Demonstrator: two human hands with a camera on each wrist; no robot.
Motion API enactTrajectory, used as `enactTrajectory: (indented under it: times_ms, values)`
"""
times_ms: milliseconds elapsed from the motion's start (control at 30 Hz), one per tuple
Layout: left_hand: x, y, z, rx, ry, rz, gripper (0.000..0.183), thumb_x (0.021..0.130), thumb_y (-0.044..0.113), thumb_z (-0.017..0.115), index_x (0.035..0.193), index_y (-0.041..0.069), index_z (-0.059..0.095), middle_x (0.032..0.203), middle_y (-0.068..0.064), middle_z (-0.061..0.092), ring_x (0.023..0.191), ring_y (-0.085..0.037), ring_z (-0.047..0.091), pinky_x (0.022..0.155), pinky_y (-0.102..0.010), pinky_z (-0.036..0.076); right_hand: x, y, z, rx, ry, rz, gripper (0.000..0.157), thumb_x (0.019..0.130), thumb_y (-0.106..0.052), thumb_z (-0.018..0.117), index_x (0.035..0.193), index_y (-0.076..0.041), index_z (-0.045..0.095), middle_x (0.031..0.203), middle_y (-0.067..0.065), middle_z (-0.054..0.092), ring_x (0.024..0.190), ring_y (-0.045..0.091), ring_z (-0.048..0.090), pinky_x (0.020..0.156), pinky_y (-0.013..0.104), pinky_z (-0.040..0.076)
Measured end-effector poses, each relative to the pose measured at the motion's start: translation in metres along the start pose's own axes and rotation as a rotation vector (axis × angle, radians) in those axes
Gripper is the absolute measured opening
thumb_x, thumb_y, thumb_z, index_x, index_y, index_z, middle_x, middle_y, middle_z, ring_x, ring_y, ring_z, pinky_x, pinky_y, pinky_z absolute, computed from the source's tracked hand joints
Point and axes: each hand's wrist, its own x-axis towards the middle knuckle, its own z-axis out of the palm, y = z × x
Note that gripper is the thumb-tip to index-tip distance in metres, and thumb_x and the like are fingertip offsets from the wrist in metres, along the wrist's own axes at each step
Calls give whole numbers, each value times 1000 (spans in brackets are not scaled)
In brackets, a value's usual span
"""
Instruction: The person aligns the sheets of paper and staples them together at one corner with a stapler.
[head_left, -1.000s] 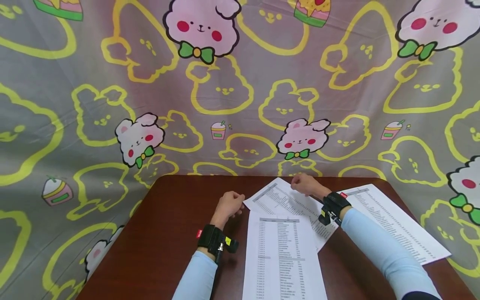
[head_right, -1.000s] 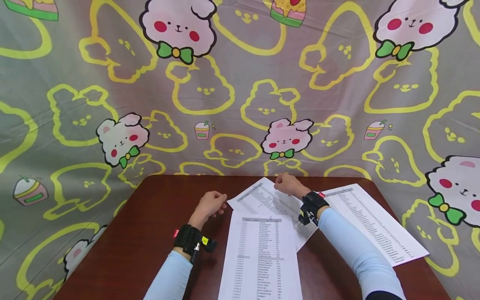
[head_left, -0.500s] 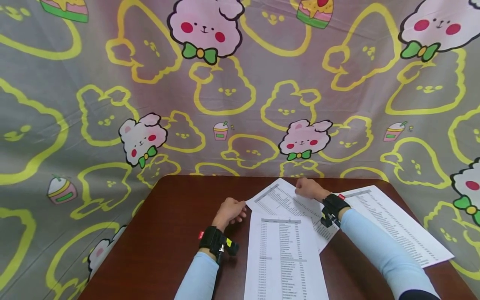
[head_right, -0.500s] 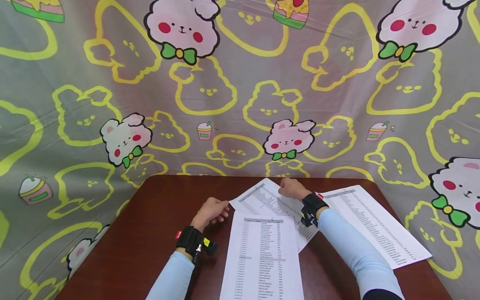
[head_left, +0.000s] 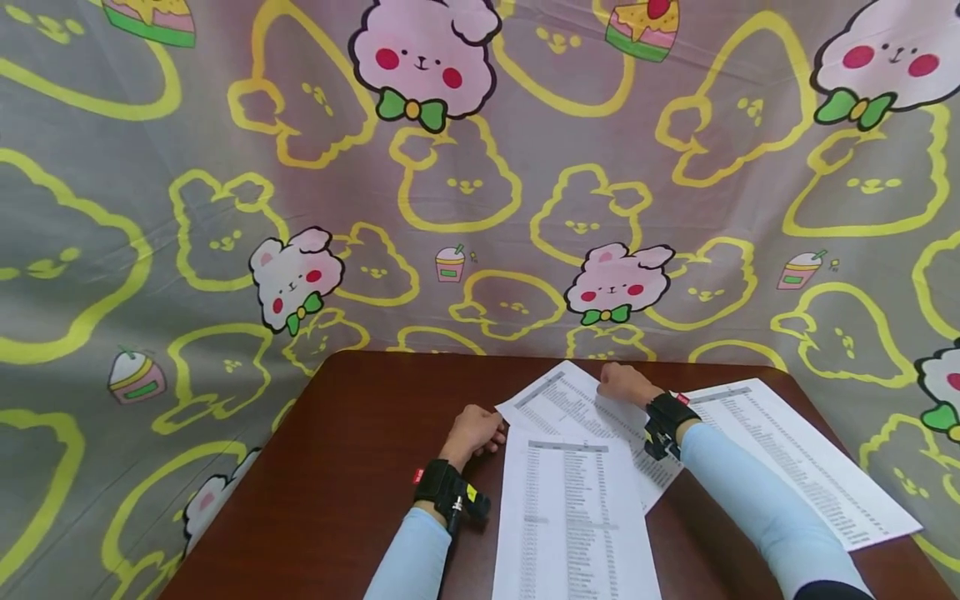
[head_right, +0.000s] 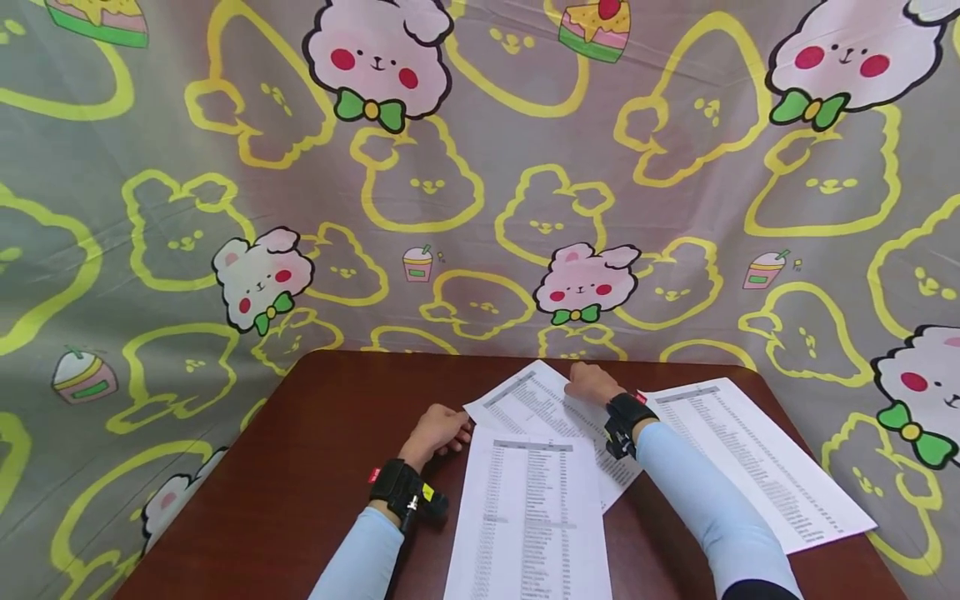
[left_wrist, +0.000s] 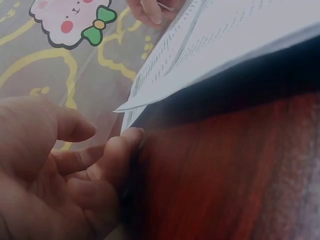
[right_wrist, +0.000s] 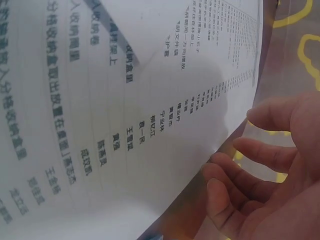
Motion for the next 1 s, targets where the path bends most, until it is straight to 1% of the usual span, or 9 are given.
enactTrajectory:
  times_ms: [100,200,333,467,567,767,867,1000]
  values:
    - [-1,-1,3,-11,-2,-4,27,93,23,54,80,7,71,65,-1,69,51,-13,60,43,-25,37,0,3,2,2,-10,25,28,91,-22,65,111,-3,61,94,12,64,81,27,60,77,39,51]
    - [-1,-2,2,-27,-3,-14,28,94,24,54,82,6,71,65,-2,69,51,-13,59,43,-25,37,1,4,0,0,-19,37,28,91,-22,64,111,-3,60,95,13,63,82,28,59,76,40,50]
    - [0,1,1,-59,-6,-11,29,94,25,54,84,4,71,68,-4,70,52,-13,61,44,-25,40,3,7,-2,-7,6,42,29,92,-22,62,111,-1,59,98,14,64,83,28,59,79,42,50]
    - [2,3,3,-113,-17,-8,29,95,24,53,90,1,70,71,-7,71,53,-14,63,45,-25,44,4,9,-2,13,21,56,33,92,-22,61,115,1,57,102,16,63,86,29,59,82,44,50]
    - [3,4,5,-129,-22,-30,28,95,22,53,92,0,70,72,-7,71,54,-14,64,44,-24,45,4,10,0,3,2,58,32,92,-23,61,115,0,57,100,15,63,85,29,58,79,43,49]
    - [7,8,9,-142,-54,-29,26,95,19,54,89,0,70,69,-4,67,52,-12,64,43,-23,43,7,10,4,-88,11,66,29,93,-24,59,112,-1,58,92,13,61,79,28,59,70,41,45]
    - [8,10,9,-143,-57,-38,24,94,19,56,89,0,71,68,-4,67,52,-13,64,43,-23,42,8,10,4,-95,16,62,29,93,-23,60,112,-1,58,91,13,61,78,28,59,70,41,46]
    - [8,11,8,-97,-41,-37,23,94,19,60,90,0,72,68,-5,66,52,-14,64,44,-24,42,7,7,4,-76,15,63,28,92,-21,62,111,-1,59,93,12,62,79,28,59,73,42,48]
